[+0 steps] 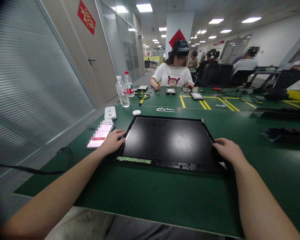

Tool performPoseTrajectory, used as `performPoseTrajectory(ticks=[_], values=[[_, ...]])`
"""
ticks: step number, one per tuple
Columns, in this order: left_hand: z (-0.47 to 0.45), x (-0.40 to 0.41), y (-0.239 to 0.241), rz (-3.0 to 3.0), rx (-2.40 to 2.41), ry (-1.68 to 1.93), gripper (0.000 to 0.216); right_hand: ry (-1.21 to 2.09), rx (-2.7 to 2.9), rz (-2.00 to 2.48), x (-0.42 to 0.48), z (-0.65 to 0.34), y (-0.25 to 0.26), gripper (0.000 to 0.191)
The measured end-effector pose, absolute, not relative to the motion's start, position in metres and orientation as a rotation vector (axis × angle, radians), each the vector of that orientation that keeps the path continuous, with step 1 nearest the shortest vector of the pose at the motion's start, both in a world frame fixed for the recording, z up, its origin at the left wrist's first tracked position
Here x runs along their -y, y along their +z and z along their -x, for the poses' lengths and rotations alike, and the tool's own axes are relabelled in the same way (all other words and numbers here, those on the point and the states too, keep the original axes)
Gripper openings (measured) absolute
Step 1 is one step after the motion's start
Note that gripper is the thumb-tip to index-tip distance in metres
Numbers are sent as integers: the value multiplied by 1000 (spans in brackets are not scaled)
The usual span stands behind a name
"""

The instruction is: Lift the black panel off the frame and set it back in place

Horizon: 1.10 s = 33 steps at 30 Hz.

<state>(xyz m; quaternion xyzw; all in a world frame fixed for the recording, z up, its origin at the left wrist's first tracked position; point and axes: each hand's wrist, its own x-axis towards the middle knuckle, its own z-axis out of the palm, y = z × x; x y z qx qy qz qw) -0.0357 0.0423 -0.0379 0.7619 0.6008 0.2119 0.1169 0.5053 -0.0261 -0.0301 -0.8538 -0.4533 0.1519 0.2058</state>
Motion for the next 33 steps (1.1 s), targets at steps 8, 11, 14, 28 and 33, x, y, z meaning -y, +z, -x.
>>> performPoseTrajectory(ticks=[8, 11, 14, 28, 33], values=[[30, -39, -28, -1991, -1711, 809, 35, 258, 1350, 2347, 25, -509, -40, 29], [21, -29, -14, -1634, -1631, 970, 31, 286, 1324, 2359, 25, -509, -41, 30], [12, -19, -1, -1162, -1529, 1077, 39, 306, 1315, 2379, 25, -510, -41, 32], [0, -18, 4, -698, -1329, 1107, 80, 247, 1389, 2410, 24, -508, -40, 36], [2, -17, 3, -781, -1307, 1103, 111, 242, 1393, 2419, 22, -510, -41, 34]])
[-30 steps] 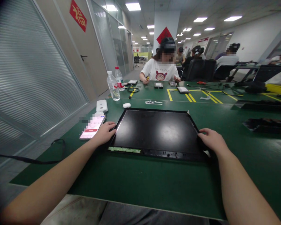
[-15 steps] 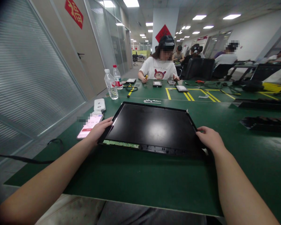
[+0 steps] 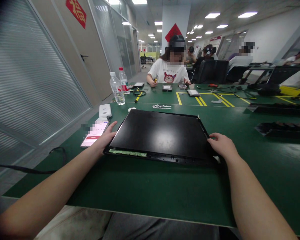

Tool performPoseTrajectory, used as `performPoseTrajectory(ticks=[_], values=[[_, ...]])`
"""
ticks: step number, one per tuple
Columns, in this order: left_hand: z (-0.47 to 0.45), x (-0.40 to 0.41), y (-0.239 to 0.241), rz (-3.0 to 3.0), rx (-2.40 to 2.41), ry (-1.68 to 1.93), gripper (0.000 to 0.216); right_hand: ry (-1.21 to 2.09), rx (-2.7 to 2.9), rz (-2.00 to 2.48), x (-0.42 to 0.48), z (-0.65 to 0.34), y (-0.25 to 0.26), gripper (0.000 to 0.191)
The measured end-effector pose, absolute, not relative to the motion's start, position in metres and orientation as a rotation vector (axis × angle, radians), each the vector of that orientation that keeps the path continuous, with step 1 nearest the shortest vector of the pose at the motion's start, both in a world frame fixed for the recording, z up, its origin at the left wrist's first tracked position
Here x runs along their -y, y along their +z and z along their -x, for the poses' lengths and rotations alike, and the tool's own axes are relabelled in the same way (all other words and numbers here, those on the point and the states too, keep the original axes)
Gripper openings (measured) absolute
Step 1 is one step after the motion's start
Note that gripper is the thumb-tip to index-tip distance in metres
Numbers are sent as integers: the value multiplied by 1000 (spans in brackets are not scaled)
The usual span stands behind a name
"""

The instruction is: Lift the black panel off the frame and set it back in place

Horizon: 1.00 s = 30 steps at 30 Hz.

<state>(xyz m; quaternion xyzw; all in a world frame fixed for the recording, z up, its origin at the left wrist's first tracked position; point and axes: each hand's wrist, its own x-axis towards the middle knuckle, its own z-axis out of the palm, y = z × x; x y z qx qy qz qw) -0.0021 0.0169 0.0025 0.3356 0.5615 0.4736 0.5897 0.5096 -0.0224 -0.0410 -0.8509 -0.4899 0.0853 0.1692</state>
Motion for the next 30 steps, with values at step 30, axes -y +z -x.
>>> performPoseTrajectory(ticks=[30], values=[[7, -12, -4, -992, -1212, 1134, 53, 254, 1396, 2436, 27, -501, -34, 36]])
